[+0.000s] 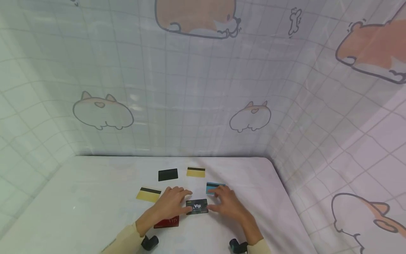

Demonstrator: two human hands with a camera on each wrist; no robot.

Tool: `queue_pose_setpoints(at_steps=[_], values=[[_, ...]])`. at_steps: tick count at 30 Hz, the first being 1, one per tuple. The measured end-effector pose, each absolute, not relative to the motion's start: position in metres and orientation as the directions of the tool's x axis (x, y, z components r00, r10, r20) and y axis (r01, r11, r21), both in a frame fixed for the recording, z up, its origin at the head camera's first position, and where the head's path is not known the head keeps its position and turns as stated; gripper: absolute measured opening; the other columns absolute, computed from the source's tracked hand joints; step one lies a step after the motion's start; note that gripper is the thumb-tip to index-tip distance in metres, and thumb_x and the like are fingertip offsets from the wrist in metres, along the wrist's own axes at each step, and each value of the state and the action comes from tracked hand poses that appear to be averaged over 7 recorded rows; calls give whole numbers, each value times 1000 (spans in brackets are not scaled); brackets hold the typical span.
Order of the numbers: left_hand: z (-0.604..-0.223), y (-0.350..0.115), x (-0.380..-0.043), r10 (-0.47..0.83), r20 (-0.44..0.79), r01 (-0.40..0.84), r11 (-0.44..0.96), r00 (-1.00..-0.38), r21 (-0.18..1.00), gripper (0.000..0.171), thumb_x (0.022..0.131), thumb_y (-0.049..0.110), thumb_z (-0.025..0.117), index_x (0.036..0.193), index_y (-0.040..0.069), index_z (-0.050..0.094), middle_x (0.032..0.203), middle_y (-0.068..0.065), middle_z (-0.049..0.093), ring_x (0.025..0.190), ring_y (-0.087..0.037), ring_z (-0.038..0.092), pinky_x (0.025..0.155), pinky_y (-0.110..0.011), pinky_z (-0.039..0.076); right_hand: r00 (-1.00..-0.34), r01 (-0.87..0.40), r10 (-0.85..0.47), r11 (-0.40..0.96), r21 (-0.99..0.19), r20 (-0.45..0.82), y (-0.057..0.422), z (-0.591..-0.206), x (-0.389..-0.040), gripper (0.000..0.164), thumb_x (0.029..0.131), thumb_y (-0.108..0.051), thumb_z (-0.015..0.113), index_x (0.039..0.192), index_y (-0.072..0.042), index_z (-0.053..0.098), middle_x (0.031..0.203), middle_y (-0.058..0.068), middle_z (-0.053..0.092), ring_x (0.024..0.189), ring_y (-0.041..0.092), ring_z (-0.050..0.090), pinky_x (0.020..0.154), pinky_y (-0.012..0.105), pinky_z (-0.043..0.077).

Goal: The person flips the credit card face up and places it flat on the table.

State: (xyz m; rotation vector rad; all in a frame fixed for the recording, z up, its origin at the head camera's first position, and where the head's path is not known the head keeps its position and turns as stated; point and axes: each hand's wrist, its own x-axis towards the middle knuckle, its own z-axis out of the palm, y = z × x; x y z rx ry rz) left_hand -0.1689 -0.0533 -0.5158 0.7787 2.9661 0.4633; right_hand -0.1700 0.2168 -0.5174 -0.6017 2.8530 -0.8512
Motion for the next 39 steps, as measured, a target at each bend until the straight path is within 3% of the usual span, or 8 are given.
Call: queue_pose_setpoints(at_steps=[12,19,25,33,39], values=[[-508,-54,-182,494,77,493,816,-866,303,62,85,57,73,134,20,65,127,-4,68,114,-24,61,97,-50,44,-953,-261,-303,769,-583,27,242,-517,-175,56,83,-42,81,131,-19,64,101,-2,56,101,18,48,94,48,37],[-506,-49,-187,503,60,492,803,-862,337,66,87,56,72,141,23,58,103,5,69,113,-20,60,101,-52,44,-972,-191,-236,800,-568,-6,252,-520,-182,59,83,-43,81,133,-19,62,100,-5,53,99,17,48,83,39,45],[-505,-42,-194,515,38,491,788,-856,371,67,86,56,73,143,25,56,88,10,61,92,-11,55,92,-44,47,-980,-156,-200,785,-600,-6,261,-521,-186,60,82,-41,82,134,-18,62,94,-2,54,93,18,49,78,37,42],[-508,-32,-207,534,48,516,783,-844,348,65,86,56,72,141,23,58,89,9,62,92,-12,56,92,-44,49,-984,-129,-180,771,-624,-18,269,-528,-190,62,80,-41,83,133,-18,62,94,-1,53,93,18,49,78,37,43],[-509,-24,-215,538,34,515,784,-842,347,65,87,55,71,141,23,58,90,9,64,94,-14,56,95,-45,47,-983,-133,-183,811,-570,-31,268,-533,-196,63,79,-42,84,133,-15,63,91,-2,53,88,15,49,73,35,41]])
